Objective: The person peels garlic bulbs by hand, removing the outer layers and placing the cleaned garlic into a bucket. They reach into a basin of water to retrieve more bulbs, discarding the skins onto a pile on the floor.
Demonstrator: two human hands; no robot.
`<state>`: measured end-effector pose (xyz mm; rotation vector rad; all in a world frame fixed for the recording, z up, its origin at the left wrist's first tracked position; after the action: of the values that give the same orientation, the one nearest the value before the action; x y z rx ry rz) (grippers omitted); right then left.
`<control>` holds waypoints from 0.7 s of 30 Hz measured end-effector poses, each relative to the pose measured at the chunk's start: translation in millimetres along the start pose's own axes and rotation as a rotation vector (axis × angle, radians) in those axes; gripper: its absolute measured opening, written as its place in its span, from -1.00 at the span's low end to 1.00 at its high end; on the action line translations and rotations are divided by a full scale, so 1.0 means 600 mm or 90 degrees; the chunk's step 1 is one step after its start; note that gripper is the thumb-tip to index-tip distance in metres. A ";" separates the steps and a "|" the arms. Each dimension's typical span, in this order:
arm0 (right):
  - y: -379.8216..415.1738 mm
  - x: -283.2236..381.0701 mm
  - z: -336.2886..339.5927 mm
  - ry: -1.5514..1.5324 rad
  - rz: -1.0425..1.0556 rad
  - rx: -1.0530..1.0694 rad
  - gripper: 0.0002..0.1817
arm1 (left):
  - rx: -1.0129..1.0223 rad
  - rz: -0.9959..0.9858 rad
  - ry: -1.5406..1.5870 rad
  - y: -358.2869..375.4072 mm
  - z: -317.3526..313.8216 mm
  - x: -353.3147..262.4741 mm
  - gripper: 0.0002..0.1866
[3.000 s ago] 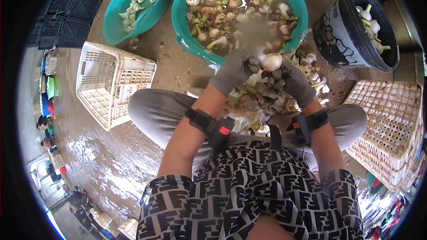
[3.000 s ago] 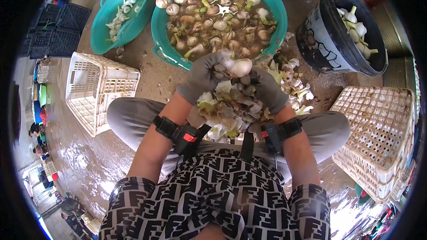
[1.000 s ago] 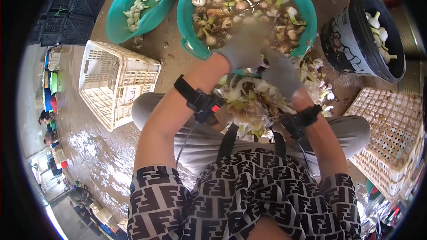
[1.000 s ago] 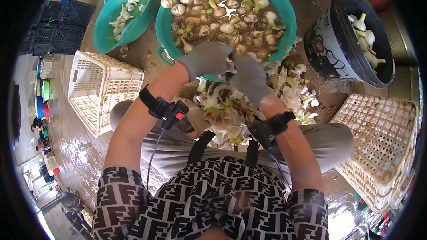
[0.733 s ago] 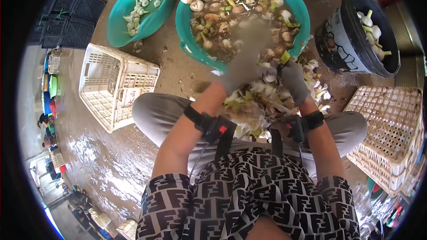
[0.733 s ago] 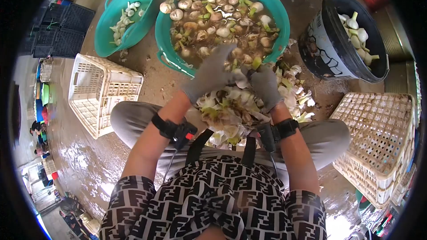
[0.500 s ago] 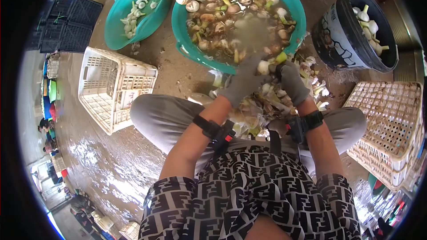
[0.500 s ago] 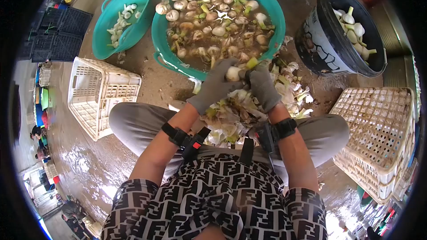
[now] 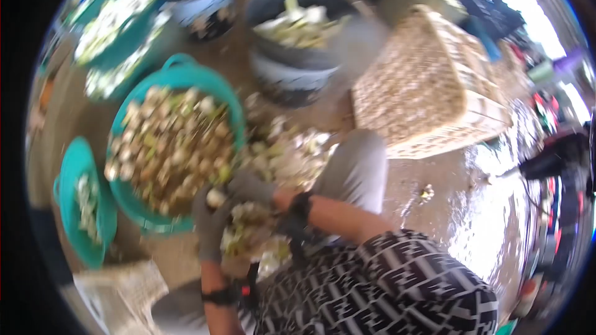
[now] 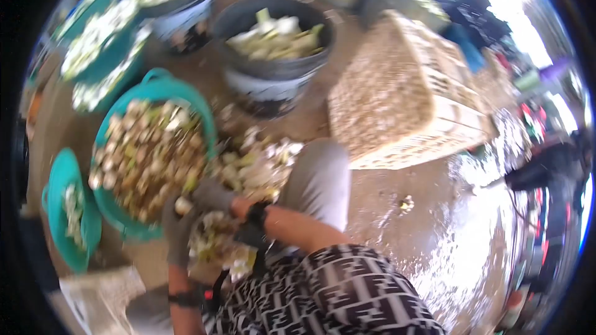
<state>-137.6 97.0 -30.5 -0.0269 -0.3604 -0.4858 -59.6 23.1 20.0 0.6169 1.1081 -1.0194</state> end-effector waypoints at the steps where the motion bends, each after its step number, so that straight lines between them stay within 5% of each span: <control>1: 0.002 -0.022 -0.001 -0.178 -0.073 -0.150 -0.85 | -0.008 -0.032 -0.022 -0.003 -0.004 0.012 -0.47; 3: 0.010 -0.048 0.006 -0.446 -0.137 -0.256 -0.90 | -0.019 -0.028 -0.020 -0.012 -0.003 0.024 -0.44; 4: 0.010 -0.047 0.010 -0.529 -0.149 -0.203 -0.93 | -0.012 0.001 0.013 -0.014 -0.003 0.022 -0.42; 8: 0.010 -0.021 0.055 -0.364 0.027 -0.119 -0.94 | -0.001 0.072 0.101 -0.021 -0.002 0.017 -0.39; 12: 0.010 -0.051 0.035 -0.562 -0.065 -0.177 -0.90 | -0.016 0.293 0.450 -0.005 -0.001 0.035 -0.50; 13: 0.013 -0.045 0.047 -0.516 -0.089 -0.153 -0.89 | -0.014 0.205 0.465 -0.016 -0.002 0.034 -0.55; 16: 0.017 -0.033 0.060 -0.460 -0.158 -0.126 -0.79 | 0.094 0.553 0.809 0.007 -0.031 0.060 -0.37; 18: 0.007 -0.040 0.024 -0.424 -0.156 -0.168 -0.73 | 0.041 0.486 0.759 -0.006 -0.030 0.073 -0.41; 21: 0.015 -0.031 0.034 -0.688 -0.268 -0.117 -0.72 | -0.102 0.301 0.514 -0.021 -0.018 0.131 -0.42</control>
<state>-155.7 115.6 -17.4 -0.4083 -1.3966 -0.9013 -68.2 -1.0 -56.1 1.1428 1.6125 -0.2447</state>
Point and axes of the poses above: each hand's wrist, its own y-axis away from the middle knuckle, its own z-axis out of the back of the hand, x = y × z, the point moved 7 cm from there along -y, towards the middle knuckle, and after that the axes turned 4 degrees about -x, right-handed, at the moved point
